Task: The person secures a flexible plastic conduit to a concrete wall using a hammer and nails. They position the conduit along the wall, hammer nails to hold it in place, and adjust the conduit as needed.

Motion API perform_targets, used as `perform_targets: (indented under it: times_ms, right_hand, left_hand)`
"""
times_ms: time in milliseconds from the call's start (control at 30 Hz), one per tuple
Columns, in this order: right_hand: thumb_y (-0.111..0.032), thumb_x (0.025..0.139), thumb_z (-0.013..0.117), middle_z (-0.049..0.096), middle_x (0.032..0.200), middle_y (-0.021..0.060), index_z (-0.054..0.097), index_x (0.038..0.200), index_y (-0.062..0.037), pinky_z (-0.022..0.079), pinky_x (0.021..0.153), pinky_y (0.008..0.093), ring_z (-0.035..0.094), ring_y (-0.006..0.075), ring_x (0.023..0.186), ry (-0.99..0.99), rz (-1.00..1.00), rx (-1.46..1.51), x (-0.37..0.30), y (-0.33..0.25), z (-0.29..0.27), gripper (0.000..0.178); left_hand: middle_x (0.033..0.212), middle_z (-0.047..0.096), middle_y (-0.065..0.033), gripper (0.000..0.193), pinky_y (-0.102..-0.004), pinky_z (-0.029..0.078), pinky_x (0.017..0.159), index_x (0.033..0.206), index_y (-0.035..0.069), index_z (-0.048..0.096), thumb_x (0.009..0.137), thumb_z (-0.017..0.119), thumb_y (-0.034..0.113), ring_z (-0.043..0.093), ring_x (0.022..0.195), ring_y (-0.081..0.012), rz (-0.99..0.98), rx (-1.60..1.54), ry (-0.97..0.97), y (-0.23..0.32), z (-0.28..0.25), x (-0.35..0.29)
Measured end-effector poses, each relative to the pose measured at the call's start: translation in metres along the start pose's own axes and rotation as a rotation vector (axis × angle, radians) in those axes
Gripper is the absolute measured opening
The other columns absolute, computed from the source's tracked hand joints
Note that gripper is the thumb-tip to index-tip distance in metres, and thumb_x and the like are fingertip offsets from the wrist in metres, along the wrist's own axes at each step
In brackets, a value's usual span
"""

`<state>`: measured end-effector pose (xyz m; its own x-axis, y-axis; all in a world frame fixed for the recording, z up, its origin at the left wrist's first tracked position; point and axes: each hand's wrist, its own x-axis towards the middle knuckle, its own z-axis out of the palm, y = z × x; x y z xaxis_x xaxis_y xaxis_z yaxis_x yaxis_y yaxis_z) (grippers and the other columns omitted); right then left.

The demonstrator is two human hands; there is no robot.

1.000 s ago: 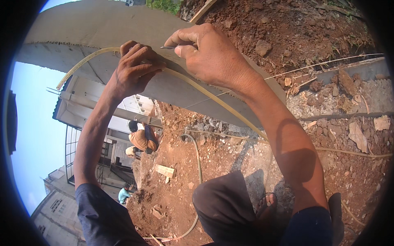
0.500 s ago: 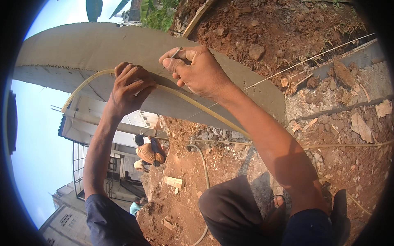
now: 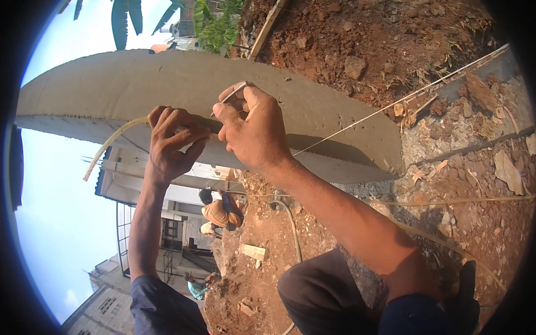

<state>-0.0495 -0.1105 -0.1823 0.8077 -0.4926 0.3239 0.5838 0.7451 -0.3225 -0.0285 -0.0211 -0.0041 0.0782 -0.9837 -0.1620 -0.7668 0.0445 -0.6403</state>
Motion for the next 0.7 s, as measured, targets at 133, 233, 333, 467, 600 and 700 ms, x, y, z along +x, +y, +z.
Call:
perform_targets:
  times_ms: [133, 233, 333, 467, 600, 700]
  right_hand:
    - [-0.019, 0.097, 0.062, 0.059, 0.074, 0.0029, 0.053, 0.102, -0.0002, 0.047, 0.045, 0.0208, 0.058, 0.0059, 0.057, 0.107, -0.180, 0.038, -0.013, 0.016, 0.014, 0.022]
    - [-0.020, 0.097, 0.063, 0.057, 0.072, 0.0011, 0.054, 0.102, -0.0005, 0.045, 0.044, 0.0198, 0.052, 0.0042, 0.052, 0.142, -0.251, 0.017, -0.002, 0.037, 0.009, 0.022]
    - [-0.014, 0.094, 0.062, 0.060, 0.072, 0.0027, 0.059, 0.094, -0.0012, 0.047, 0.055, 0.0243, 0.059, 0.0073, 0.061, 0.077, -0.211, -0.058, 0.001, 0.040, -0.003, 0.013]
    - [-0.011, 0.091, 0.062, 0.062, 0.071, 0.0045, 0.061, 0.089, -0.0007, 0.048, 0.061, 0.0264, 0.060, 0.0096, 0.066, -0.002, -0.279, -0.047, 0.003, 0.038, -0.006, 0.011]
    - [-0.010, 0.087, 0.061, 0.063, 0.071, 0.0073, 0.062, 0.086, -0.0009, 0.049, 0.063, 0.0290, 0.061, 0.0128, 0.067, -0.062, -0.332, -0.113, 0.006, 0.039, -0.009, 0.009]
    - [-0.009, 0.086, 0.061, 0.063, 0.071, 0.0085, 0.063, 0.085, -0.0012, 0.049, 0.064, 0.0297, 0.062, 0.0143, 0.067, -0.083, -0.319, -0.132, 0.007, 0.038, -0.009, 0.008]
  left_hand:
    - [0.086, 0.063, 0.0025, 0.022, -0.0390, 0.035, 0.086, 0.083, 0.015, 0.072, 0.064, 0.081, 0.008, 0.057, 0.082, -0.0170, 0.007, -0.004, 0.020, -0.001, 0.000, 0.003]
    - [0.086, 0.063, 0.0017, 0.030, -0.0383, 0.037, 0.085, 0.086, 0.016, 0.072, 0.059, 0.082, 0.006, 0.058, 0.083, -0.0186, 0.017, 0.024, 0.009, -0.003, 0.000, 0.002]
    - [0.085, 0.062, 0.0024, 0.022, -0.0387, 0.035, 0.085, 0.082, 0.015, 0.071, 0.063, 0.081, 0.008, 0.057, 0.081, -0.0171, 0.010, 0.016, 0.021, -0.002, 0.003, 0.001]
    - [0.085, 0.062, 0.0028, 0.022, -0.0387, 0.034, 0.085, 0.082, 0.016, 0.071, 0.063, 0.081, 0.009, 0.056, 0.081, -0.0160, 0.028, 0.024, 0.035, -0.002, 0.004, 0.001]
    - [0.085, 0.062, 0.0029, 0.020, -0.0390, 0.033, 0.086, 0.081, 0.016, 0.071, 0.064, 0.082, 0.013, 0.057, 0.082, -0.0154, 0.031, 0.036, 0.044, -0.004, 0.006, -0.002]
    - [0.085, 0.062, 0.0030, 0.021, -0.0394, 0.033, 0.086, 0.080, 0.017, 0.071, 0.063, 0.084, 0.017, 0.057, 0.084, -0.0156, 0.036, 0.052, 0.032, -0.004, 0.006, -0.001]
